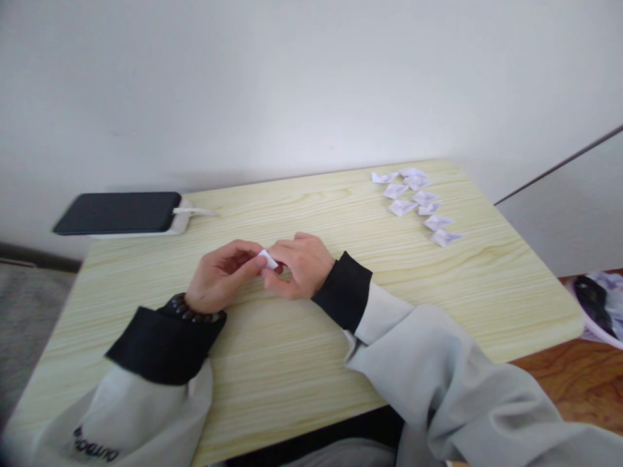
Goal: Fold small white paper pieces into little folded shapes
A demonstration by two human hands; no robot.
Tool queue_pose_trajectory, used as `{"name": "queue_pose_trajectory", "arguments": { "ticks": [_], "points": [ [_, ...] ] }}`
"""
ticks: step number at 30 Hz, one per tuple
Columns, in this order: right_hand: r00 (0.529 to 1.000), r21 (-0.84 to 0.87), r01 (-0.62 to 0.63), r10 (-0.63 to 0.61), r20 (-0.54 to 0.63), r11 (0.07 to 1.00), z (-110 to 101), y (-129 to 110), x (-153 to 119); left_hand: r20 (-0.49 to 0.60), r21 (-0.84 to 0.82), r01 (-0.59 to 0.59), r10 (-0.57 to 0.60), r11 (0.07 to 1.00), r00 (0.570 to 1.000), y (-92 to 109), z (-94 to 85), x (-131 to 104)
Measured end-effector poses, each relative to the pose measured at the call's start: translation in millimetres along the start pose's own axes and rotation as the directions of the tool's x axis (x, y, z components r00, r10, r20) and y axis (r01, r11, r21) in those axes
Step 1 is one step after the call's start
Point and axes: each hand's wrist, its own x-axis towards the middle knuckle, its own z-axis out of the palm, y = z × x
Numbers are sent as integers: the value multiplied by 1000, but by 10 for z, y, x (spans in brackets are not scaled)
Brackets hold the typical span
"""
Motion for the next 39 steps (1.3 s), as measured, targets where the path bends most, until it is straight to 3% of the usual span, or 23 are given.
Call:
{"name": "queue_pose_trajectory", "arguments": {
  "ticks": [5, 12, 19, 24, 28, 31, 35, 39],
  "points": [
    [1000, 36, 31, -31, -6, 999, 4, 28, -5, -12, 24, -28, 29, 999, 1000, -12, -1, 1],
    [995, 128, 26, -37, 89, 991, -12, 37, 0, -64, 280, -82, 104, 957, 993, 25, -43, -21],
    [984, 185, -151, 128, 127, 971, 6, 32, -15, -162, 97, 19, -3, 995, 987, 11, -10, -3],
    [983, 222, -151, 122, 139, 963, 13, 59, -20, -154, 48, 27, -20, 998, 988, -13, -22, -1],
    [974, 206, -148, 108, 197, 967, 12, 81, -13, -149, 122, 32, -13, 992, 989, -33, -37, -14],
    [977, 192, -157, 124, 174, 969, 19, 72, -1, -170, 150, 29, -3, 988, 985, -37, -38, -14],
    [975, 230, -203, 174, 139, 952, 15, 51, 10, -186, 79, 26, -11, 997, 982, -24, -26, -4],
    [971, 253, -193, 147, 188, 948, 1, 66, 6, -155, 84, 4, 10, 996, 988, -19, -22, -2]
  ]
}}
